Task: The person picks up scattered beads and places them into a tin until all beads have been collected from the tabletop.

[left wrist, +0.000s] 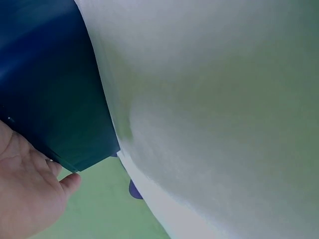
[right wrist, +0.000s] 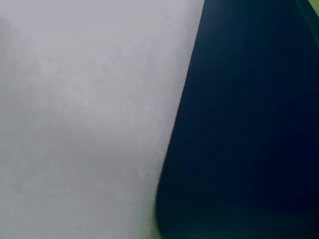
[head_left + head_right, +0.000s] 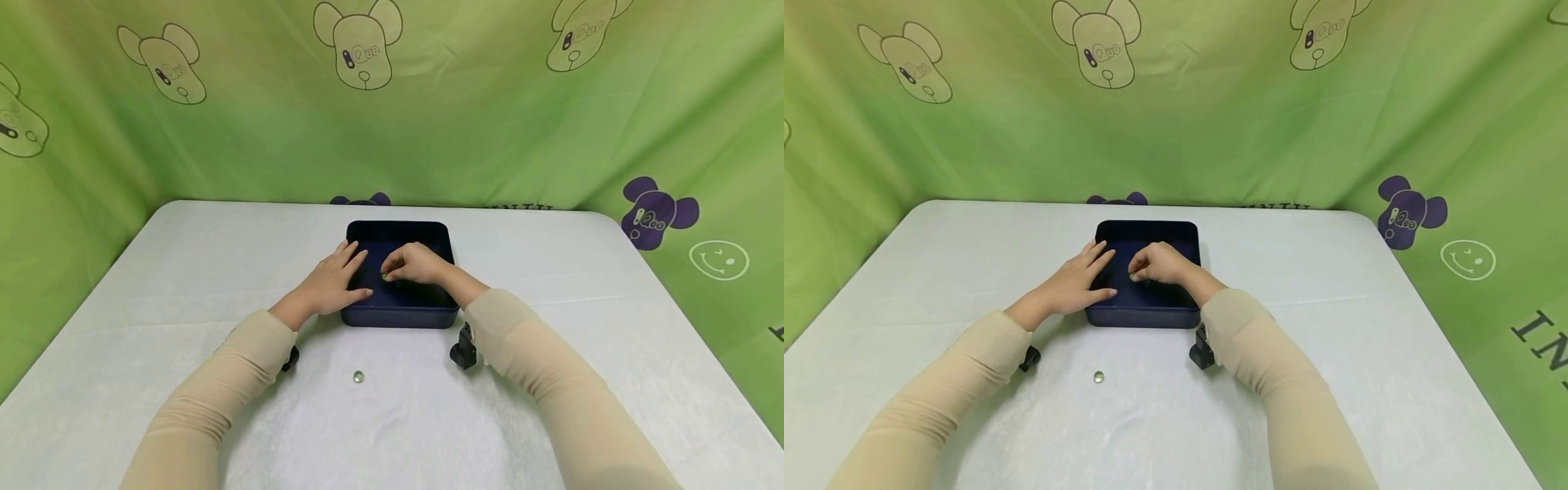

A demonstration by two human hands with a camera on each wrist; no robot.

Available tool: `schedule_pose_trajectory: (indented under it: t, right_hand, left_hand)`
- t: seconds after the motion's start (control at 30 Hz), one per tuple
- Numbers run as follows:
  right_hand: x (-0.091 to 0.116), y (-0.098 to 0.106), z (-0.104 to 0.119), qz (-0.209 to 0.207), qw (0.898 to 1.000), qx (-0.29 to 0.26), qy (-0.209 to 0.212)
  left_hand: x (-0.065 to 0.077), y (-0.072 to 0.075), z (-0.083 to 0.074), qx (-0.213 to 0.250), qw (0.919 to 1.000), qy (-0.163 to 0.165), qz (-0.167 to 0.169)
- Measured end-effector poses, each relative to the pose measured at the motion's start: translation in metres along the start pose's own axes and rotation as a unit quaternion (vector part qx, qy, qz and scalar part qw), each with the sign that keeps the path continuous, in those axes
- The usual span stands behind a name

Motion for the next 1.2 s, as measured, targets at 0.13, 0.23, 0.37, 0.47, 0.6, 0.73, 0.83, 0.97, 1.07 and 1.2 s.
schedule_pose_trajectory:
  t: [0.13,0.23,0.37,0.47,0.6,0.73,0.83,0.97,1.07,1.2]
  right_hand:
    - [-0.001,-0.003,0.000,0.022,1.000,0.020,0.007]
    - [-0.001,-0.005,0.000,0.037,0.999,0.036,0.013]
    - [-0.001,-0.007,0.001,0.053,0.997,0.050,0.015]
    - [0.000,-0.009,0.002,0.061,0.996,0.060,0.014]
    - [0.000,-0.010,0.004,0.072,0.994,0.083,0.019]
    - [-0.001,-0.012,0.006,0.083,0.990,0.111,0.030]
    - [-0.001,-0.012,0.006,0.087,0.988,0.121,0.032]
    - [-0.001,-0.013,0.006,0.089,0.988,0.123,0.031]
    - [-0.001,-0.013,0.005,0.087,0.989,0.118,0.028]
    - [0.000,-0.012,0.004,0.083,0.990,0.108,0.026]
  left_hand:
    - [0.001,0.000,0.000,-0.001,1.0000,-0.001,-0.002]
    - [0.001,0.001,0.000,0.001,1.0000,-0.001,-0.004]
    - [0.001,0.000,0.000,0.002,1.0000,-0.001,-0.004]
    - [0.001,0.000,0.000,0.004,1.0000,-0.001,-0.003]
    - [0.001,0.001,-0.001,0.006,1.0000,-0.002,-0.005]
    - [0.001,0.001,0.000,0.004,0.9999,-0.006,-0.009]
    - [0.001,0.000,0.000,0.004,0.9999,-0.005,-0.008]
    - [0.001,0.000,0.001,0.005,1.0000,-0.003,-0.006]
    - [0.000,0.000,0.001,0.006,1.0000,-0.001,-0.005]
    - [0.000,0.000,0.001,0.006,1.0000,0.001,-0.002]
Point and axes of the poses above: each hand's wrist, its own x-axis away from the middle knuckle, its own y-axis out of the back of the hand, z = x × y, the point moved 3 cm from there along -x, towards the middle knuckle, and after that the axes turned 15 degrees about y, right-handed, at the moved point
